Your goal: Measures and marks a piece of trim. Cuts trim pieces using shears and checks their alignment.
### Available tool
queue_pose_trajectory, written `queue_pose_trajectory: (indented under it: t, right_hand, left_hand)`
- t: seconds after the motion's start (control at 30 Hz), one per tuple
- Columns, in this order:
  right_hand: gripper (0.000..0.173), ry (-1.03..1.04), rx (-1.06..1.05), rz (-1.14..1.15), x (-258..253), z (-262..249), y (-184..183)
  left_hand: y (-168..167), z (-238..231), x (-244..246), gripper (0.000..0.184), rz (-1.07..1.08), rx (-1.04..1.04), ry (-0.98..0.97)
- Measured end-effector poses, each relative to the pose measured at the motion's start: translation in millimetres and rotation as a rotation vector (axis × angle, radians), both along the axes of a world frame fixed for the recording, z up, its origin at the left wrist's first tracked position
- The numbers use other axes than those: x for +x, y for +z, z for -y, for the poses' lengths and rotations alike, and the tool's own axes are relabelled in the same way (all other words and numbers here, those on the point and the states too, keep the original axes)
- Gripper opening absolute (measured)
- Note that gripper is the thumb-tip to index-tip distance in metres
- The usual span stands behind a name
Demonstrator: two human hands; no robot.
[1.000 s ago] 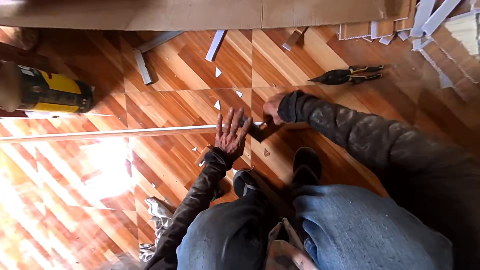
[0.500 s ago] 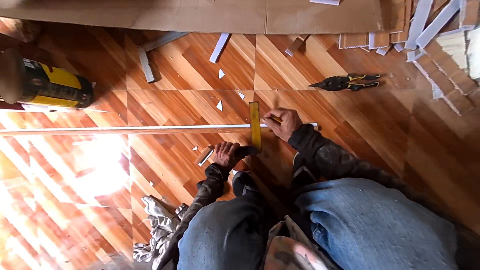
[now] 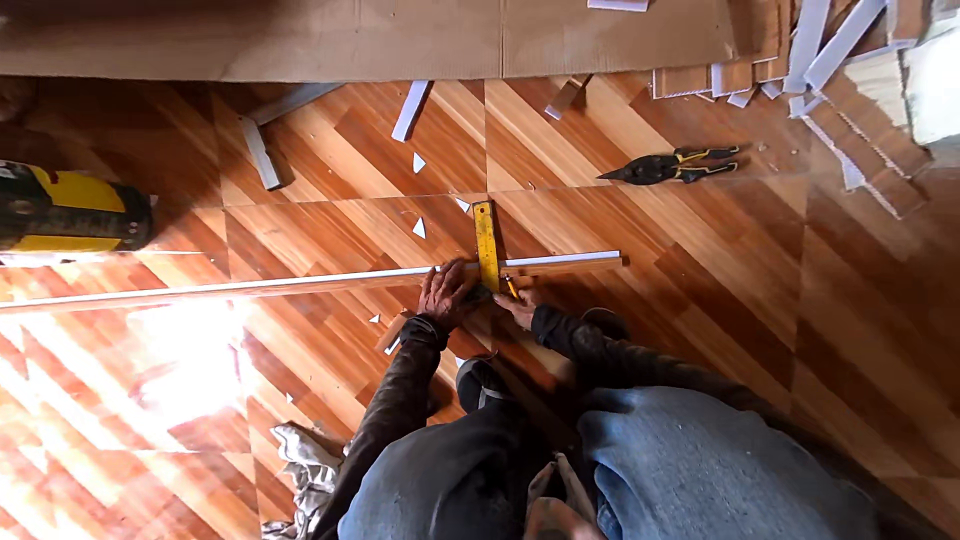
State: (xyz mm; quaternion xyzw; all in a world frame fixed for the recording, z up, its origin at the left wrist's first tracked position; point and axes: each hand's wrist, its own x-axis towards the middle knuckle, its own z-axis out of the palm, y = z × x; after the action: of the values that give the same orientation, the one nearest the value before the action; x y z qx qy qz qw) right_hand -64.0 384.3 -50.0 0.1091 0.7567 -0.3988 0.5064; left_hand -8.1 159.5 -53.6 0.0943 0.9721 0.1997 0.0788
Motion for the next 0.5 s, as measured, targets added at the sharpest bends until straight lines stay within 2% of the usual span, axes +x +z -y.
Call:
queue_pose_trajectory:
  t: [0.1, 0.17, 0.3, 0.5]
  right_hand:
    - [0.054, -0.108, -0.026, 0.016, 7, 0, -7]
    - [0.052, -0.139, -0.036, 0.064, 6, 2, 4]
    - [0.046, -0.183, -0.035, 0.091, 2, 4, 25]
    - [0.044, -0.25, -0.058, 0.103, 3, 4, 23]
  left_hand:
    - [-15, 1, 2, 0.047, -0.101, 0.035, -0.036]
    - [-21, 4, 1, 0.045, -0.165, 0.056, -0.061]
    - [-31, 9, -1, 0.047, -0.224, 0.087, -0.054]
    - [-45, 13, 0, 0.049, -0.262, 0.092, -0.058]
